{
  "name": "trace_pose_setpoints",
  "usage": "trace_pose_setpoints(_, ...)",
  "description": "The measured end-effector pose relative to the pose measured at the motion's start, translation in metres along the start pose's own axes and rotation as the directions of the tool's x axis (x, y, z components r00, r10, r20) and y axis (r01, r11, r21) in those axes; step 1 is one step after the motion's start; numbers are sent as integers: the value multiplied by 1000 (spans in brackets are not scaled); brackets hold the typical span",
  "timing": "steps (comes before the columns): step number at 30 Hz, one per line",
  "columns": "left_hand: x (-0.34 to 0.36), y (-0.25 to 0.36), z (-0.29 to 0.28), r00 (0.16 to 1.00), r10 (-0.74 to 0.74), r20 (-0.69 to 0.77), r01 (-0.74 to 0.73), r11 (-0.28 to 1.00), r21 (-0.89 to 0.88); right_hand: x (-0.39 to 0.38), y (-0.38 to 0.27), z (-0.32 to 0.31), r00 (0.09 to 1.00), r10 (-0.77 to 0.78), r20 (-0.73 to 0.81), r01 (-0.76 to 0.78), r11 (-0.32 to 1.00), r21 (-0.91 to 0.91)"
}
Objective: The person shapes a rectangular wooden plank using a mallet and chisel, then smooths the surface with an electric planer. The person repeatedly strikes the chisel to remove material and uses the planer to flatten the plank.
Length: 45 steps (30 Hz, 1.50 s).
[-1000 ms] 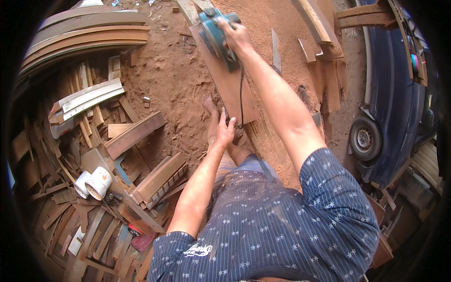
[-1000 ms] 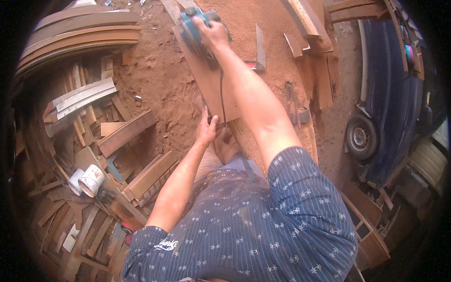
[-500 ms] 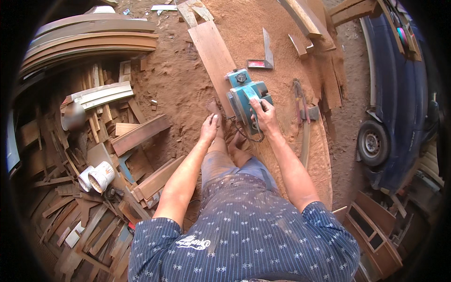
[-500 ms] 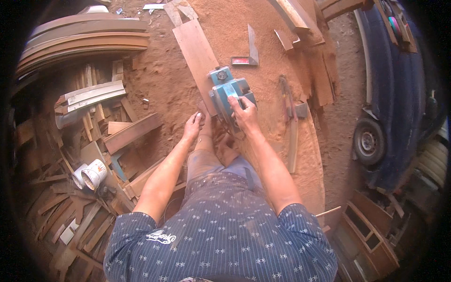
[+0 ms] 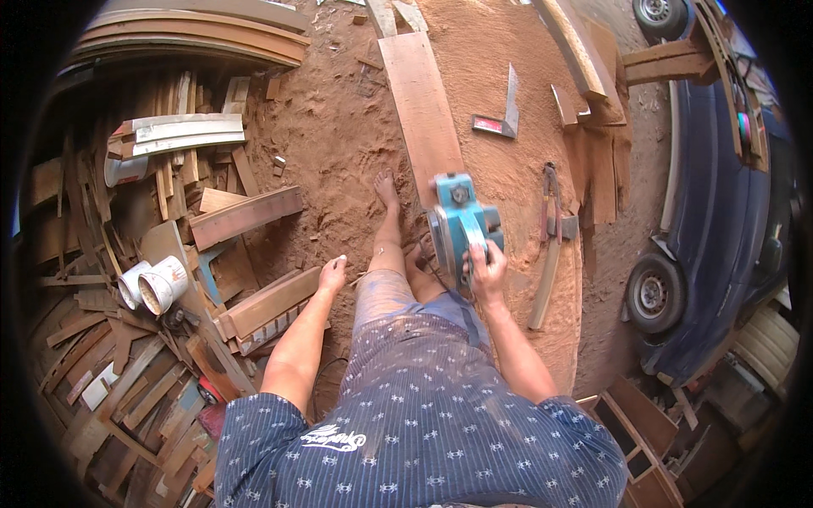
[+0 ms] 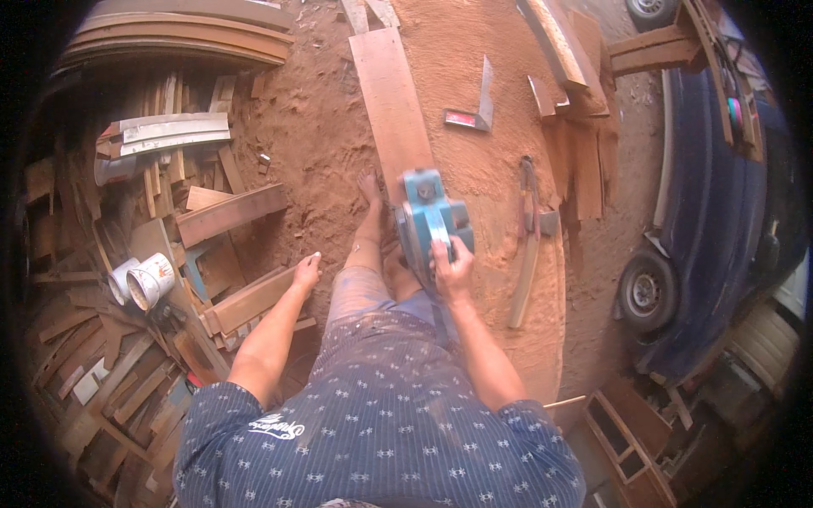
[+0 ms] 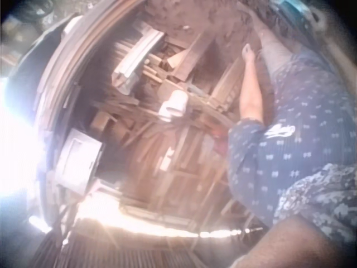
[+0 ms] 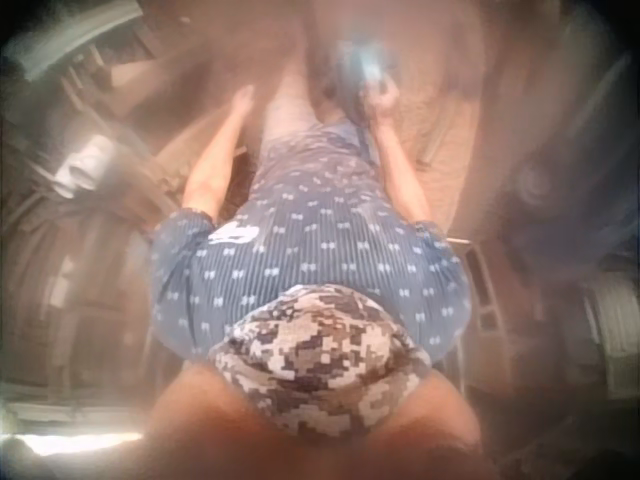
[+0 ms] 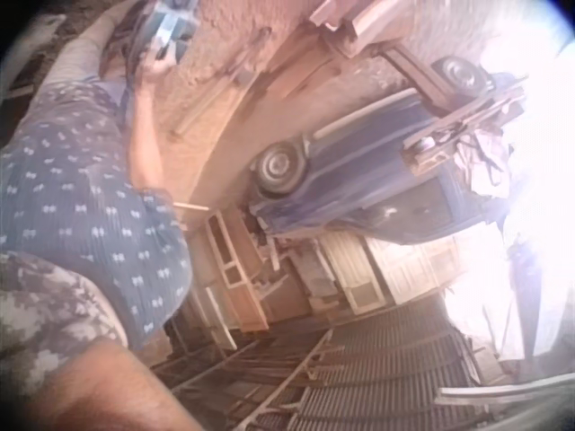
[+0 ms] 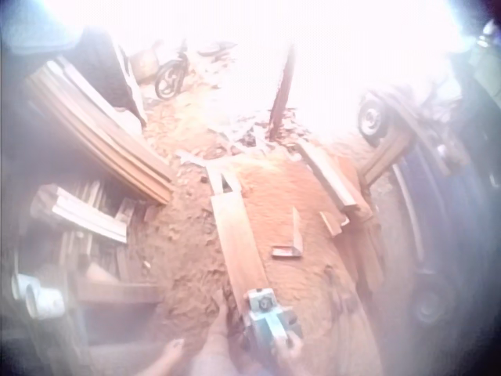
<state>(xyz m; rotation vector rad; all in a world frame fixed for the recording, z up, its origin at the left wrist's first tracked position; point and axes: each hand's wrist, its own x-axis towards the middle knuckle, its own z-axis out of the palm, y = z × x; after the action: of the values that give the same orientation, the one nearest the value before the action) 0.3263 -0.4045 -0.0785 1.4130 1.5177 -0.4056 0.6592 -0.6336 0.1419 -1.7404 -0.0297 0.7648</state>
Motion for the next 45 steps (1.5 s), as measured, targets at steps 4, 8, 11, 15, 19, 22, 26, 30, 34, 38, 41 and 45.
trace_pose_setpoints(4,6,-11,-16,997,-76,25,76,996,-38,93,-18,48,995,-104,11,104,995,-2)
trace_pose_setpoints(8,1,18,-28,998,-64,3,63,976,-210,200,-73,111,989,-149,11,149,989,-12)
trace_pose_setpoints(11,5,36,-37,994,-105,10,103,941,-324,286,-115,159,983,-185,-19,182,979,-93)
trace_pose_setpoints(15,11,70,-58,989,-136,64,150,922,-358,397,-167,203,961,-275,-40,263,946,-191)
trace_pose_setpoints(19,16,71,-67,985,-161,60,172,919,-355,404,-180,217,977,-214,15,214,968,-134)
trace_pose_setpoints(22,21,70,-68,981,-183,65,194,927,-322,371,-161,197,985,-165,45,169,981,-93)
trace_pose_setpoints(26,25,60,-50,993,-119,-15,108,936,-334,262,-108,143,990,-126,65,129,991,-46)
trace_pose_setpoints(30,24,69,-34,999,-31,-7,28,952,-304,114,-35,68,993,-49,107,54,998,-42)
trace_pose_setpoints(34,20,66,-16,998,63,30,-53,960,-274,2,13,16,995,-15,98,17,1000,-20)
trace_pose_setpoints(38,18,53,-4,995,-2,102,25,975,-220,-5,13,18,998,-33,62,34,999,-22)
trace_pose_setpoints(41,10,42,0,1000,21,-4,-21,962,-273,36,4,41,991,-112,74,118,990,-78)
trace_pose_setpoints(45,5,16,-10,999,4,-42,-17,949,-314,123,-39,99,986,-151,78,157,984,-82)
